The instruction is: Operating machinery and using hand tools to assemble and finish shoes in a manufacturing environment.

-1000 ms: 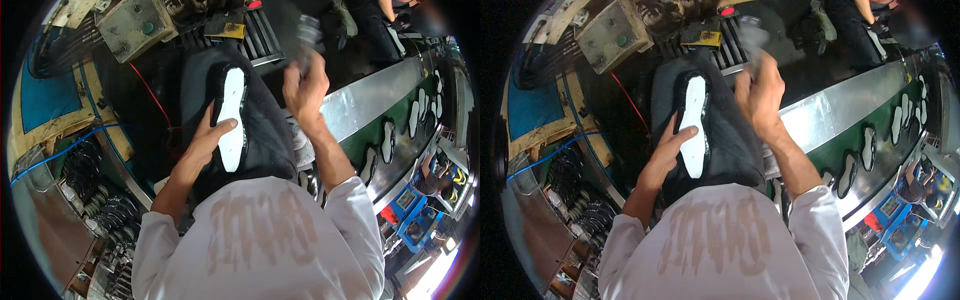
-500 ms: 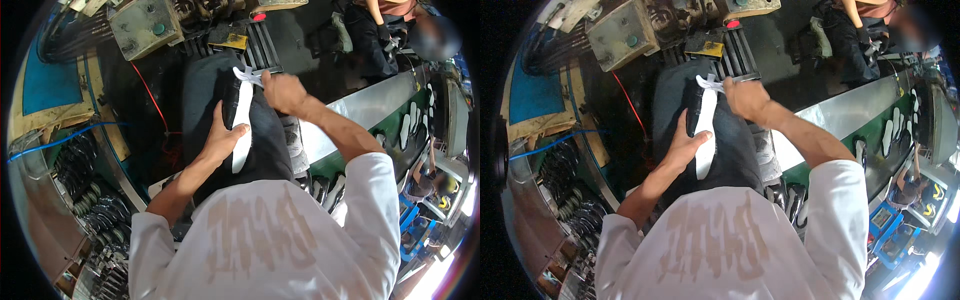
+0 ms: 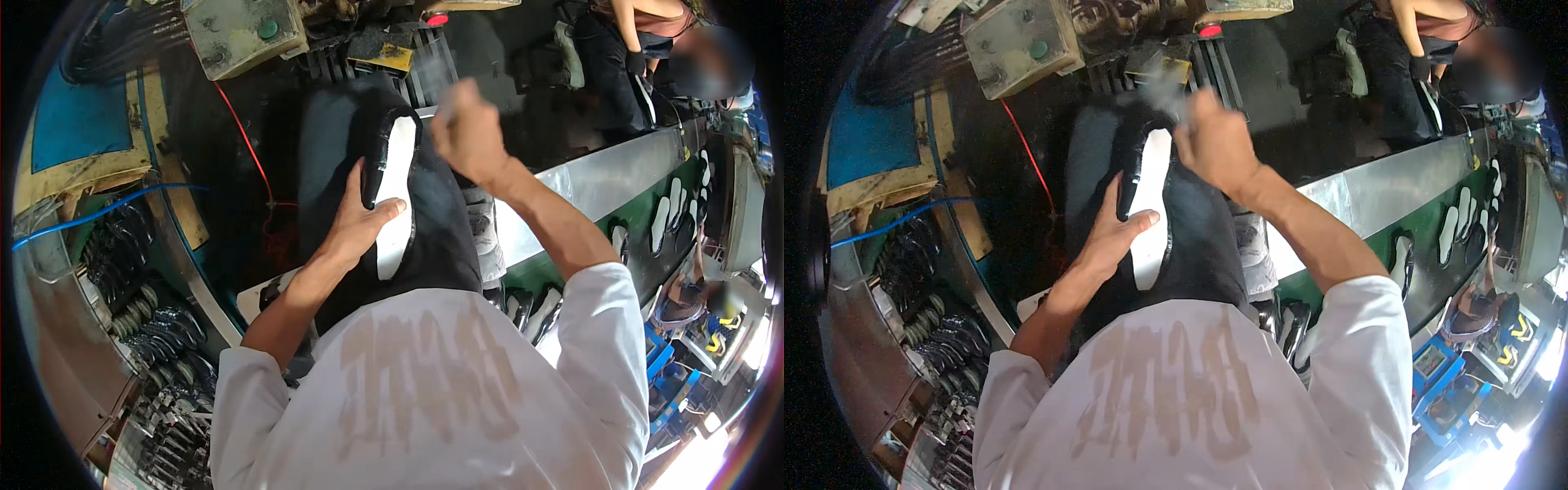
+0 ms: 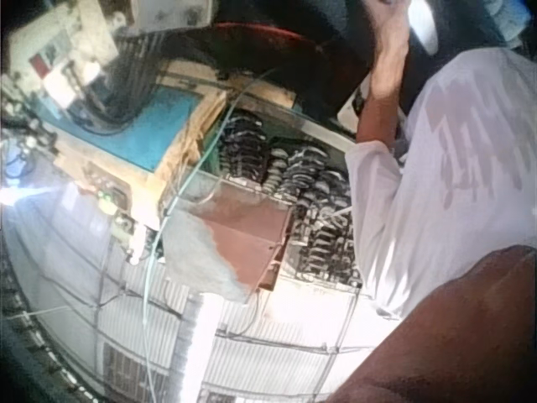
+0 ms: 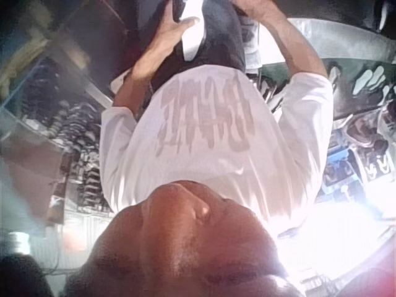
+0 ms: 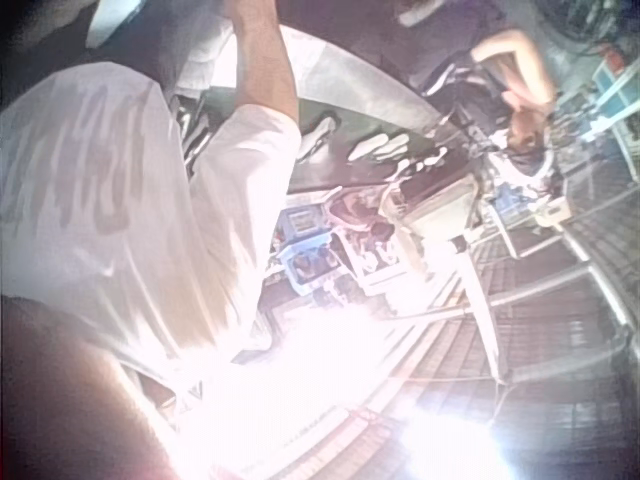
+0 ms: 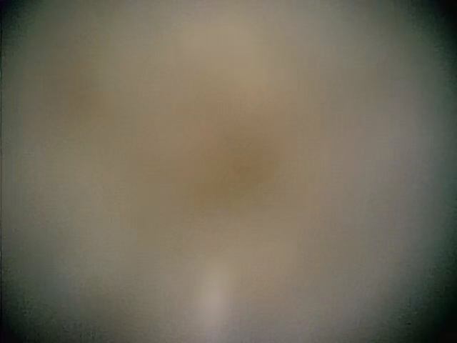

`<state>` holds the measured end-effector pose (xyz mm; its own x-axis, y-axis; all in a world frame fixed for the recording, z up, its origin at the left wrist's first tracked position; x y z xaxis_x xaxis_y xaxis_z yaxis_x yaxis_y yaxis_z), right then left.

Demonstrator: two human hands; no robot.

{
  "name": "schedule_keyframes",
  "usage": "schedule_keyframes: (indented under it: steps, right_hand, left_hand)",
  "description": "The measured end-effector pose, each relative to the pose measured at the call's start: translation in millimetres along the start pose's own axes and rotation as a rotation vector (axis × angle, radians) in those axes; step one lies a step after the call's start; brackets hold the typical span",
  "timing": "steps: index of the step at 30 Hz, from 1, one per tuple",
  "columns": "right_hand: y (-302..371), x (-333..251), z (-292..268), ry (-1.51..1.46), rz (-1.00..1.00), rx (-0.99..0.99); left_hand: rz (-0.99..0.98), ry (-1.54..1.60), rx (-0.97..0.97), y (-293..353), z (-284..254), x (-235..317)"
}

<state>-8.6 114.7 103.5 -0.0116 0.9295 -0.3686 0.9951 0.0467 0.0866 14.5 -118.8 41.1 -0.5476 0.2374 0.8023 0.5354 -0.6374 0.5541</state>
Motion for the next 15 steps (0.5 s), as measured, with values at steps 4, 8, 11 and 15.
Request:
schedule_keyframes:
  steps: [4, 8, 11, 15]
  right_hand:
    - [4.8, 27.7, 12.2, 0.092, 0.011, -0.072]
    - [21.9, 20.7, 9.3, -0.186, 0.231, 0.292]
    - [26.2, 14.0, 75.0, -0.212, 0.209, -0.371]
    - [23.0, -5.1, -21.3, -0.471, 0.278, 0.409]
  left_hand:
    - [0.058, 0.081, -0.049, -6.3, -7.8, -3.3]
    - [-0.095, 0.253, -0.08, 10.2, -16.3, -1.9]
    - [-0.099, 0.315, -0.073, 4.1, -22.1, -13.5]
    - [-0.126, 0.313, -0.072, 11.0, -17.8, -4.3]
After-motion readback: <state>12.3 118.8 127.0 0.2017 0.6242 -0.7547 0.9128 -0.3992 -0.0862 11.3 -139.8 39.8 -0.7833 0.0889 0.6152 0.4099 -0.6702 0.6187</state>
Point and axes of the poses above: each hand's wrist, its own y-axis away from the middle knuckle, its own z-axis out of the palm, x = y × z, the point moved 5 cm from there along -y, towards the middle knuckle, and after that the axes turned 8 degrees about -x, right-handed, at the moved point
